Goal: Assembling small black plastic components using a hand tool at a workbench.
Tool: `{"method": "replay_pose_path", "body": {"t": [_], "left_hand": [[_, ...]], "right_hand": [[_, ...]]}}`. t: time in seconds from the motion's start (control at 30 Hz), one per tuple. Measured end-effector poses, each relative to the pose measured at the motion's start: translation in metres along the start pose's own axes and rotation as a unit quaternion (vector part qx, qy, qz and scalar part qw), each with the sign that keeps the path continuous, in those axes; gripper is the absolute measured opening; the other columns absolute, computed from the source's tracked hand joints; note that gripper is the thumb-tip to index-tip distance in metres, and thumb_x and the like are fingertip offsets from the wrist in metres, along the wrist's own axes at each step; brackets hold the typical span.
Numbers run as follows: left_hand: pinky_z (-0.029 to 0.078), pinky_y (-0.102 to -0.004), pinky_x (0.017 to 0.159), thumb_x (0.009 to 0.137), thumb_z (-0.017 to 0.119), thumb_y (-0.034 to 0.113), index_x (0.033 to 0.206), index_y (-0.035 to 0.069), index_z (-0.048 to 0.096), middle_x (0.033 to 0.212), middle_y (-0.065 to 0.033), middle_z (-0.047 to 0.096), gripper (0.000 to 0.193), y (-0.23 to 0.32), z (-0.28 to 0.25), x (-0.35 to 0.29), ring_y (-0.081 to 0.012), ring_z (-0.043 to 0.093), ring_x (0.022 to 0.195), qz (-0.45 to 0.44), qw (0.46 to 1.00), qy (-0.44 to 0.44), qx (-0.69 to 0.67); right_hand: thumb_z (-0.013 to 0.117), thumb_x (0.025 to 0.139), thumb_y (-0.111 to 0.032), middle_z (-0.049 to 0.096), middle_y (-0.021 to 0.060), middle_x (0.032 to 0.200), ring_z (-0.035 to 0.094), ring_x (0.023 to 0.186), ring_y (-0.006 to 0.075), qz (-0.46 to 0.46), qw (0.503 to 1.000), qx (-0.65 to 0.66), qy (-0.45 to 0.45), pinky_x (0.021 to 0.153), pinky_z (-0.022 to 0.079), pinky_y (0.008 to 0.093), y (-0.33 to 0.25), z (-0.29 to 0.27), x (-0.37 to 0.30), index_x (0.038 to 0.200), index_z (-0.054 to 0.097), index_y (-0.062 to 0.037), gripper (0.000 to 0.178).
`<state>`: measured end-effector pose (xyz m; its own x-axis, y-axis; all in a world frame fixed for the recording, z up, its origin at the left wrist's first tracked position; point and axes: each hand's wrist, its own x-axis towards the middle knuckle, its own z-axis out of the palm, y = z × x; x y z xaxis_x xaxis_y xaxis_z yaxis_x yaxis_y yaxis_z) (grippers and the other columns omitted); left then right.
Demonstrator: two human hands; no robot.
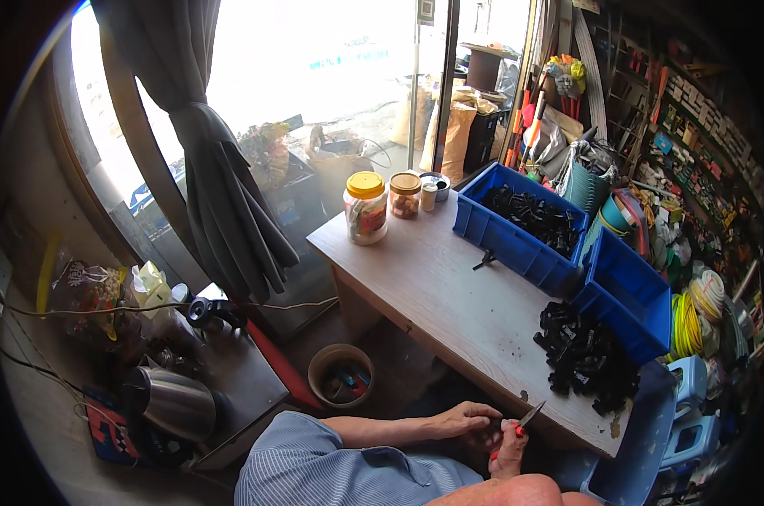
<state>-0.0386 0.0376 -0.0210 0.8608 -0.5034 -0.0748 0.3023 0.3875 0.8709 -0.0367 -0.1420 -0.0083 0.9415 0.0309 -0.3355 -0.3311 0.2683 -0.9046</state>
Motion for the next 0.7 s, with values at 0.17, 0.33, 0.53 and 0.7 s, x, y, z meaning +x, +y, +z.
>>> {"method": "replay_pose_path", "body": {"t": [0.17, 0.33, 0.53, 0.7], "left_hand": [[0.054, -0.0302, 0.085, 0.097, 0.063, 0.014, 0.141, 0.000, 0.048, 0.111, -0.0087, 0.067, 0.049, 0.000, -0.004, -0.009, -0.0149, 0.064, 0.101, 0.086, 0.994, -0.063, 0.018], [0.054, -0.0370, 0.082, 0.089, 0.070, 0.009, 0.135, -0.001, 0.051, 0.108, -0.0148, 0.065, 0.051, 0.005, -0.001, -0.012, -0.0264, 0.066, 0.098, 0.247, 0.902, 0.005, 0.355], [0.054, -0.0414, 0.080, 0.084, 0.072, 0.010, 0.122, -0.001, 0.053, 0.105, -0.0192, 0.062, 0.044, -0.007, 0.008, -0.007, -0.0357, 0.064, 0.094, 0.308, 0.851, 0.050, 0.422], [0.054, -0.0425, 0.075, 0.081, 0.074, 0.012, 0.119, -0.002, 0.051, 0.097, -0.0185, 0.061, 0.045, -0.007, 0.012, -0.009, -0.0360, 0.064, 0.088, 0.334, 0.814, 0.059, 0.472]], "right_hand": [[0.065, 0.088, -0.022, 0.052, -0.0017, 0.066, 0.050, 0.053, 0.0109, -0.008, 0.999, 0.028, -0.018, 0.047, 0.042, 0.0257, 0.005, 0.002, 0.001, 0.084, 0.056, -0.0142, 0.012], [0.063, 0.089, -0.022, 0.053, -0.0039, 0.072, 0.052, 0.062, 0.0090, -0.025, 0.999, 0.036, -0.011, 0.053, 0.041, 0.0250, 0.022, -0.006, 0.009, 0.085, 0.058, -0.0147, 0.010], [0.062, 0.089, -0.022, 0.054, -0.0027, 0.084, 0.055, 0.076, 0.0107, -0.019, 0.999, 0.026, 0.004, 0.068, 0.046, 0.0281, 0.012, 0.000, 0.003, 0.090, 0.058, -0.0130, 0.010], [0.061, 0.089, -0.022, 0.054, -0.0022, 0.084, 0.055, 0.079, 0.0109, 0.002, 1.000, 0.010, 0.016, 0.071, 0.046, 0.0280, 0.019, -0.007, 0.004, 0.089, 0.058, -0.0121, 0.010]]}}
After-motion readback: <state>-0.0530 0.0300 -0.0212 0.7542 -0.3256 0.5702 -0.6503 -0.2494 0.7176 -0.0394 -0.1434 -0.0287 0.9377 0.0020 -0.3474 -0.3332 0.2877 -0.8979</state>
